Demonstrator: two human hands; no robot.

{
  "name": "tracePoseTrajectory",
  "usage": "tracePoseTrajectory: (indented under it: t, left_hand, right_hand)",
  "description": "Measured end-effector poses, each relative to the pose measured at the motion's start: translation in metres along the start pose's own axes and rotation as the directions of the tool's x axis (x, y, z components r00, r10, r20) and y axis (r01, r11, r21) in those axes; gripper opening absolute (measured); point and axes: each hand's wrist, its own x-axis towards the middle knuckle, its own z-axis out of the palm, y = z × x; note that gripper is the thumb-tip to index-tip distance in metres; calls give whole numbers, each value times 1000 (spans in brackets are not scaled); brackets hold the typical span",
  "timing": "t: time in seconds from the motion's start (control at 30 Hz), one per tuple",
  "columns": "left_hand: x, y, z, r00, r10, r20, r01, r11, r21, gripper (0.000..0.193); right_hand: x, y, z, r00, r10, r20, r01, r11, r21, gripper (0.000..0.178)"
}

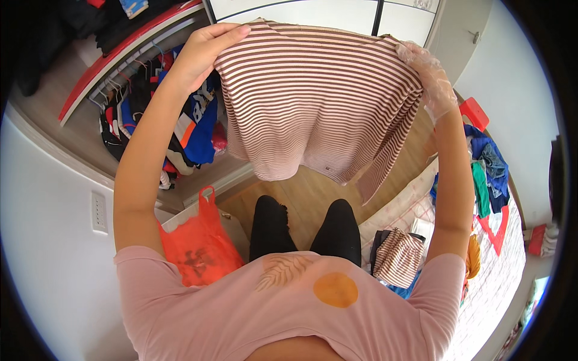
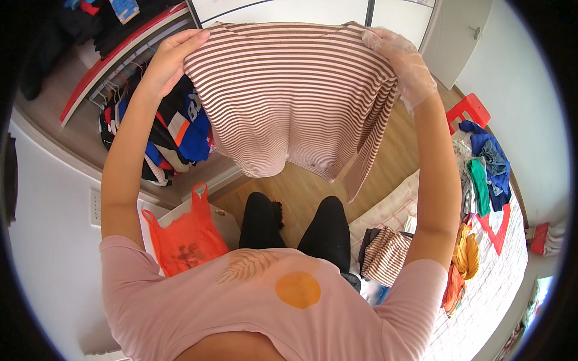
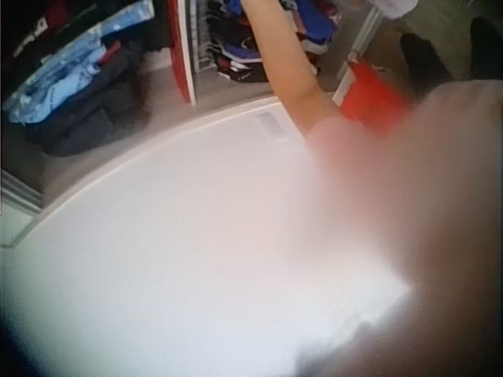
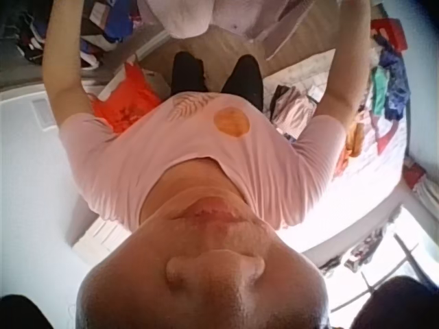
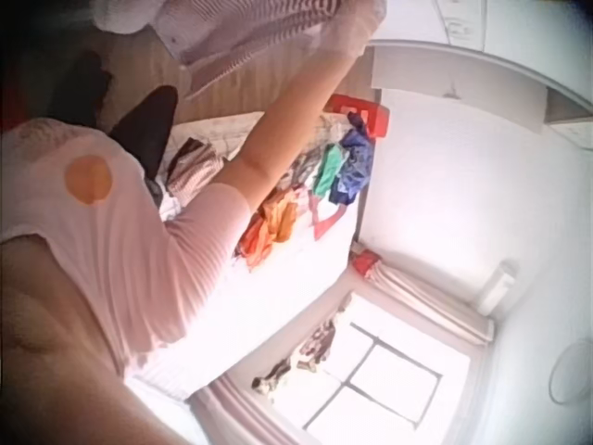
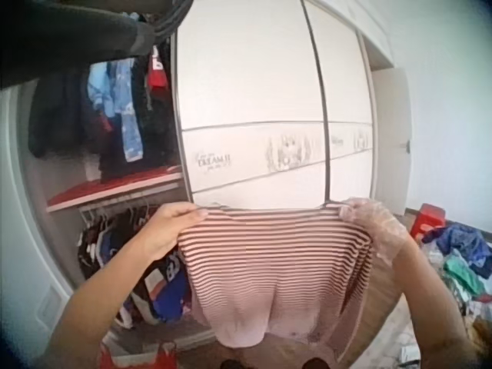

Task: The person takes various clothing items from a closet and folds them on a bed. They handle multiple garments including shirts, pants, and jackets, folding each one individually and stacking them on the bed.

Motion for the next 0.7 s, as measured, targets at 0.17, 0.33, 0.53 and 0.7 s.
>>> tracePoseTrajectory:
  t: [0.17,0.33,0.53,0.7]
  left_hand:
    - [3,-8,-4,999,37,32,-35,997,-64,28]
    - [3,7,6,999,-39,-38,35,995,-90,23]
    - [5,-8,-1,995,-92,-30,92,996,-20,25]
    - [5,-36,-9,975,-48,219,58,997,-41,30]
  right_hand:
    - [6,15,-3,993,-93,75,95,995,-19,33]
    - [-7,-2,6,994,-68,82,64,997,47,27]
    - [-14,1,13,994,-34,103,26,997,79,31]
    - [1,29,3,992,-48,116,59,994,-96,37]
